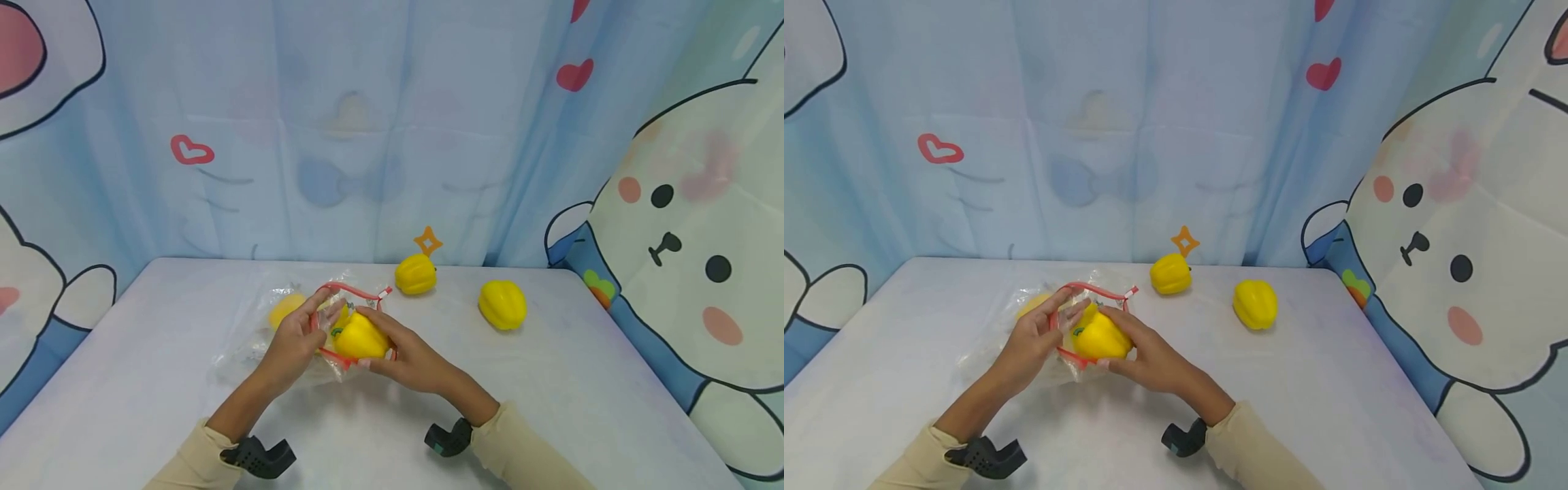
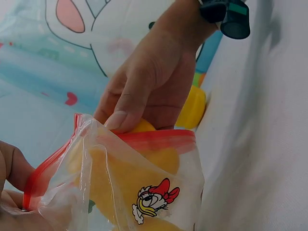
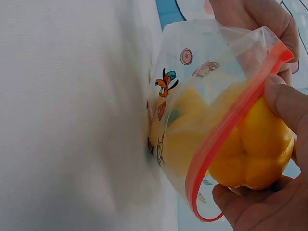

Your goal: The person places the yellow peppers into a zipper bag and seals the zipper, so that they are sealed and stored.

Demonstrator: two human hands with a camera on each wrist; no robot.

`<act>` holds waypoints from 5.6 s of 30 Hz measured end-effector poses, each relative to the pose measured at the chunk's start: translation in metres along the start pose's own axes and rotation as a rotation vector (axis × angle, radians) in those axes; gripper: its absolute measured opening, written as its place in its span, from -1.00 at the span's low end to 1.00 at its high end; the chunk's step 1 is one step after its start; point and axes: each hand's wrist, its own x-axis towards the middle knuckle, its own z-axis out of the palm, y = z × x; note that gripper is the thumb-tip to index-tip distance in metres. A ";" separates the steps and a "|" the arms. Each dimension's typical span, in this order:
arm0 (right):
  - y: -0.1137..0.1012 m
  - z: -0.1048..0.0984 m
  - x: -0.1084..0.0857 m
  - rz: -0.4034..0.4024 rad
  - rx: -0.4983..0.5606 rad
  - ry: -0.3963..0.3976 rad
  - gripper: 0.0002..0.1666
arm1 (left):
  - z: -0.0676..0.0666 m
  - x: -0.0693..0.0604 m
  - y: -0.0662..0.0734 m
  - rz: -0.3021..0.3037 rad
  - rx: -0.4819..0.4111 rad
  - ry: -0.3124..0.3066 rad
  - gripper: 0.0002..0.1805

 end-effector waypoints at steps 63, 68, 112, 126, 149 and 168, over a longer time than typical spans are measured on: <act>0.027 0.019 0.011 0.099 0.158 -0.075 -0.35 | 0.002 0.000 -0.004 0.027 0.057 -0.010 -0.28; 0.015 0.018 0.012 0.099 0.178 -0.061 -0.38 | 0.001 0.001 -0.006 0.024 0.054 -0.007 -0.28; 0.074 -0.064 0.012 0.197 0.122 0.497 -0.52 | 0.004 0.004 -0.006 -0.091 0.135 0.096 -0.26; 0.108 -0.087 0.025 0.344 0.163 0.567 -0.23 | 0.005 0.002 -0.007 -0.081 0.131 0.085 -0.27; 0.138 -0.092 0.052 0.612 0.274 0.501 0.12 | 0.005 0.004 -0.003 -0.101 0.122 0.101 -0.26; 0.134 -0.091 0.054 0.618 0.121 0.440 0.01 | 0.005 0.004 -0.007 -0.049 0.164 0.081 -0.28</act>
